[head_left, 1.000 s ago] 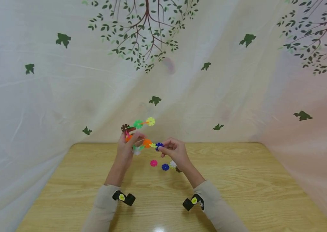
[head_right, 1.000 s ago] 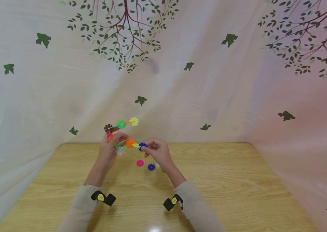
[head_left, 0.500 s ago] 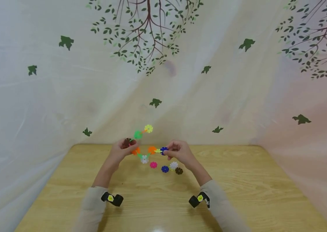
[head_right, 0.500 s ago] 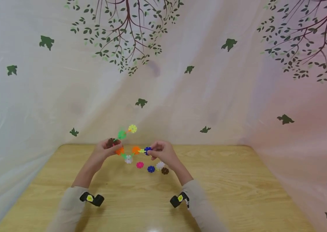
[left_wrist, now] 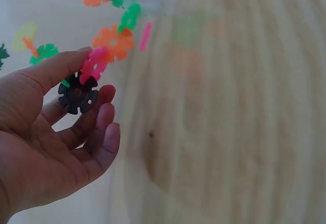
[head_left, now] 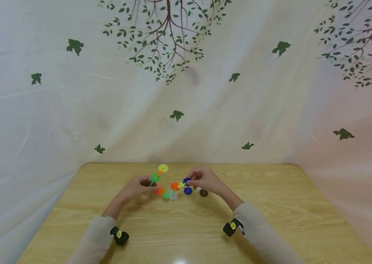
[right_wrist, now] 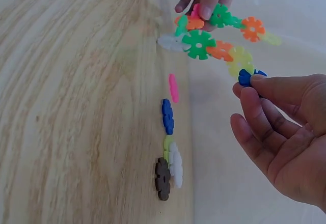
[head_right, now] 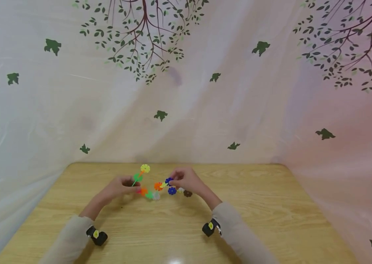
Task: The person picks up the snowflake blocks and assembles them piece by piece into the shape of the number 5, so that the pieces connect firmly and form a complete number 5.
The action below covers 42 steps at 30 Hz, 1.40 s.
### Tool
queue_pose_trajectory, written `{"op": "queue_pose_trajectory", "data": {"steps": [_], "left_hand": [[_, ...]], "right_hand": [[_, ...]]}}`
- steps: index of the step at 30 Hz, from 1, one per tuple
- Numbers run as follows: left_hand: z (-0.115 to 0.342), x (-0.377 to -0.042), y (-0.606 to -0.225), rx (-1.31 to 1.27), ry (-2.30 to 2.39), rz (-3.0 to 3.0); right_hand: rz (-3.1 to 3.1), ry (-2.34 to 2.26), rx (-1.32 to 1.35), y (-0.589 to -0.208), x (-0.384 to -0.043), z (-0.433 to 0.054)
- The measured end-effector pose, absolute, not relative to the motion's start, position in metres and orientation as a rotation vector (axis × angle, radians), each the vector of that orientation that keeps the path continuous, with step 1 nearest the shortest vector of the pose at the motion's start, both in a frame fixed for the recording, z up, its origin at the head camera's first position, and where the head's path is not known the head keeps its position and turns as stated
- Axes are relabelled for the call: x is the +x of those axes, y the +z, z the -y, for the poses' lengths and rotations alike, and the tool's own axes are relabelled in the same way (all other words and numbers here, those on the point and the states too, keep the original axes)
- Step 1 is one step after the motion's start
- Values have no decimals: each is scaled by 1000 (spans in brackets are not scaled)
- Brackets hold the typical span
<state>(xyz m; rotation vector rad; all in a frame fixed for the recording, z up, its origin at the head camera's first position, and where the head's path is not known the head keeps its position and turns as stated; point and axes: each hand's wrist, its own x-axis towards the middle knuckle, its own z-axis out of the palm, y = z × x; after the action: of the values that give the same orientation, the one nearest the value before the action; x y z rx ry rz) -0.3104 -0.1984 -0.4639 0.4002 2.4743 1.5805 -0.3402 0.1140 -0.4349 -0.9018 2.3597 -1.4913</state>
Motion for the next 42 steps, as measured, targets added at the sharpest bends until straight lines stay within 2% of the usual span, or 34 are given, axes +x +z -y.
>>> {"op": "queue_pose_trajectory", "data": {"steps": [8,14,20,22,25,29,35,42], "left_hand": [[201,-311,-480,575,1480,-2522],[204,-306,-469,330,1540,-2534],[192,-297,-433,170,1926,-2657],[182,-294,-421,212,2065,-2707],[164,-290,-411,408,2141,-2675],[141,-291,-414,631,1943,-2544],[119,-303,-439,677,1669,-2436],[106,-311,-457,720,1678,-2485]], "right_hand": [[-2423,-1417,-941,-435,-340,-111],[-2448,-1394,-955,-435,-339,-109],[-2453,-1402,-952,-436,-339,-107],[-2460,-1401,-951,-436,-338,-107],[-2480,-1404,-946,-435,-337,-105],[-2508,-1436,-940,-435,-336,-103],[-2513,-1535,-957,-439,-338,-103],[-2544,-1585,-942,-441,-337,-105]]}}
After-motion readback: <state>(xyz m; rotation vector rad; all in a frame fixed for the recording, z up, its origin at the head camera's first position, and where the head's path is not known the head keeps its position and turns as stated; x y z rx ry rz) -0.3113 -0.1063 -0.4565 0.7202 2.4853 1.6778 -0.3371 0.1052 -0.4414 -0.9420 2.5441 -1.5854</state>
